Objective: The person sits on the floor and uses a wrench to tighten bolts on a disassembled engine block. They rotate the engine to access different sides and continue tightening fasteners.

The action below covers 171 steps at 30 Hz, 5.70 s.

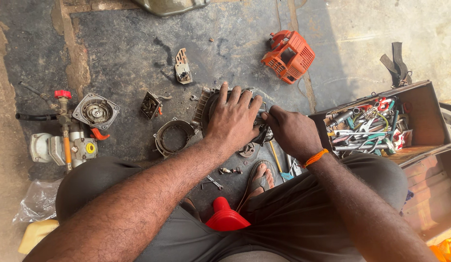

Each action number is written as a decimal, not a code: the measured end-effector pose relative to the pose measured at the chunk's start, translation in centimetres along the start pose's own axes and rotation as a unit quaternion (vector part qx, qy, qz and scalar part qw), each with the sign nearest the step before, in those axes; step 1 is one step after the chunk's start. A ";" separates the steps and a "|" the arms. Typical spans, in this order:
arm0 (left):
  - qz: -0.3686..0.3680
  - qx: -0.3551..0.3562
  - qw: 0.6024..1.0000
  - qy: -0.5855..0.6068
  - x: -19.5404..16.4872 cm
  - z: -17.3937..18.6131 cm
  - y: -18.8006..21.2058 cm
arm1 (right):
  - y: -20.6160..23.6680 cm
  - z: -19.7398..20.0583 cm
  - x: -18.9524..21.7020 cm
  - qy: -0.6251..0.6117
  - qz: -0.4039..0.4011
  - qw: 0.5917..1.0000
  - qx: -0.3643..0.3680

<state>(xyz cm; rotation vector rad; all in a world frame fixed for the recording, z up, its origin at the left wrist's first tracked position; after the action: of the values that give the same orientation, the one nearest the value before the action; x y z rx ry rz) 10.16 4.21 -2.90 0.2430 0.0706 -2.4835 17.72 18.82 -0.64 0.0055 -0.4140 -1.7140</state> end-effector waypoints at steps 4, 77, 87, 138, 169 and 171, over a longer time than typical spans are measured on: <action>0.002 -0.002 1.000 0.017 -0.1 0.1 0.1 | 0.1 0.5 0.1 -0.009 -0.001 1.000 -0.001; 0.011 0.000 1.000 0.014 -0.1 -0.3 -0.2 | 0.6 0.0 0.4 0.114 0.098 0.988 -0.027; 0.012 -0.004 0.999 0.030 -0.1 0.1 -0.2 | 0.6 0.8 -0.3 0.062 0.125 0.989 -0.050; -0.248 0.108 0.952 0.143 -17.8 13.1 12.5 | 0.2 1.1 1.3 0.115 0.196 0.972 -0.052; 0.223 -0.035 0.948 0.225 6.4 10.3 3.5 | 0.7 3.3 2.5 -0.022 0.167 0.985 -0.043; 0.198 -0.052 0.950 0.237 5.5 10.1 3.2 | 0.5 3.1 2.4 -0.034 0.153 0.987 -0.031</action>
<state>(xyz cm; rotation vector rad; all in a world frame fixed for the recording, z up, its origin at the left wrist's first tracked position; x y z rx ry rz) 6.18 -2.72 5.99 0.7302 0.3200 -1.9711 17.02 17.35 2.98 -0.1553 -0.3890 -1.4257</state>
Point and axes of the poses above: each hand's wrist, its own y-axis away from the middle knuckle, its own z-axis out of the back of the hand, x = y × z, the point moved 2 cm from there along -y, towards the middle knuckle, and after that the axes turned 2 degrees about z, right-handed, at the moved point
